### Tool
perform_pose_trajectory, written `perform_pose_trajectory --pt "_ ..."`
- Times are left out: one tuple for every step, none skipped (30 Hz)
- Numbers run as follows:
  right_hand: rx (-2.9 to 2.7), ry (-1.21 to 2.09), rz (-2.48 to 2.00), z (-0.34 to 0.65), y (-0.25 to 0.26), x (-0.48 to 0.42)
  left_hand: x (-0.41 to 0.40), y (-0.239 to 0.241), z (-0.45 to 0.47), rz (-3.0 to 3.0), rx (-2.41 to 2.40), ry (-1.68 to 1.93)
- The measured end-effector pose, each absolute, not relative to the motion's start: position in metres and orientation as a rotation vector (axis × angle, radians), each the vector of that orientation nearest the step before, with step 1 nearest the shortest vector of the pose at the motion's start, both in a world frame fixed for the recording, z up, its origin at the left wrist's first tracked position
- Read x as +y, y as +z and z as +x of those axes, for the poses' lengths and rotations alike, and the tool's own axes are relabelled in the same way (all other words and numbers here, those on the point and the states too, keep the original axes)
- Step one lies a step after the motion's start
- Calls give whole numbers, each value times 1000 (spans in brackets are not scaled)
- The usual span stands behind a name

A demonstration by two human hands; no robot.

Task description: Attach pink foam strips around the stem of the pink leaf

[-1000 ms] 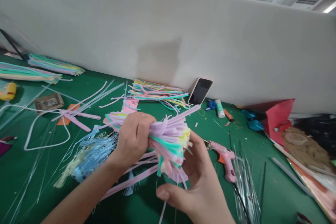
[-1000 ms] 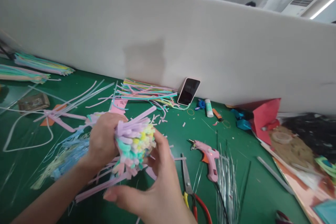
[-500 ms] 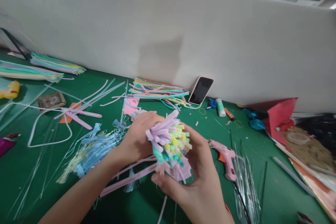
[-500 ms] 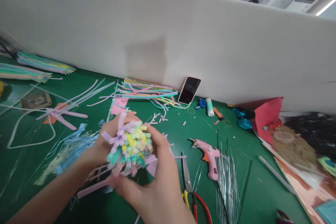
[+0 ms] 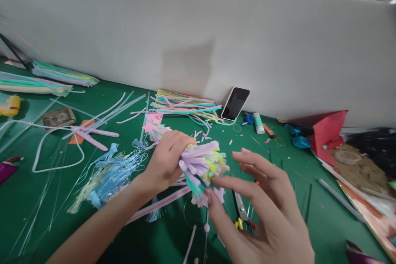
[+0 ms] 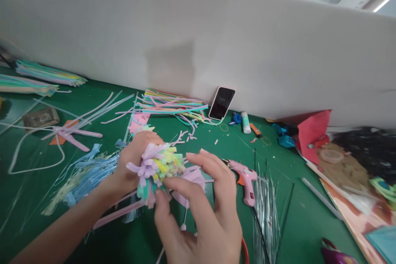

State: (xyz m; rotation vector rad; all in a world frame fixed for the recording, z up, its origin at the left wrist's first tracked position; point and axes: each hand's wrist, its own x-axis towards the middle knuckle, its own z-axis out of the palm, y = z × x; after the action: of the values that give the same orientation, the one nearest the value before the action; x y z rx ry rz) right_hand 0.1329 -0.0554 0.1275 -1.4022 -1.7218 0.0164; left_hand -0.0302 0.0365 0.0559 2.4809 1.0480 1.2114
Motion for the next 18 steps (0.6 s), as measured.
perform_pose_trajectory --pt "-1737 -21 -1404 134 128 -56 37 58 -30 2485 1001 1269" --pt "-1751 -64 -1401 136 128 -56 37 61 -30 2501 965 1318" --pt "-1768 -112 -1393 137 128 -55 37 64 -30 2528 951 1349" --pt "-1785 -167 -1387 138 128 -55 36 67 -30 2563 965 1358" --pt "-1801 -223 -1386 138 128 -55 36 69 -29 2598 991 1358" --pt "-1812 -280 -1389 138 128 -55 35 72 -29 2626 1020 1359" --pt "-1812 -336 -1391 137 128 -55 34 73 -28 2645 1057 1356" --pt "-1805 -380 -1394 135 128 -56 32 75 -28 2655 1100 1345" --pt "-1787 -409 -1400 133 127 -56 31 76 -28 2658 1141 1334" --pt "-1768 -425 -1402 131 127 -57 29 77 -27 2657 1177 1322" --pt "-1753 -432 -1402 130 127 -58 28 77 -27 2650 1209 1311" --pt "-1747 -435 -1399 128 126 -58 27 77 -27 2640 1237 1303" --pt "-1748 -437 -1395 127 126 -59 26 77 -27 2630 1261 1294" --pt "-1751 -442 -1390 126 125 -59 25 77 -27 2620 1280 1295" --pt "-1757 -447 -1385 126 125 -59 25 77 -27 2614 1294 1294" --pt "-1760 -450 -1384 126 124 -59 24 77 -27 2613 1303 1293" --pt "-1761 -450 -1385 126 124 -59 24 78 -27 2616 1309 1293" --pt "-1764 -449 -1383 127 123 -59 24 78 -27 2620 1315 1298"
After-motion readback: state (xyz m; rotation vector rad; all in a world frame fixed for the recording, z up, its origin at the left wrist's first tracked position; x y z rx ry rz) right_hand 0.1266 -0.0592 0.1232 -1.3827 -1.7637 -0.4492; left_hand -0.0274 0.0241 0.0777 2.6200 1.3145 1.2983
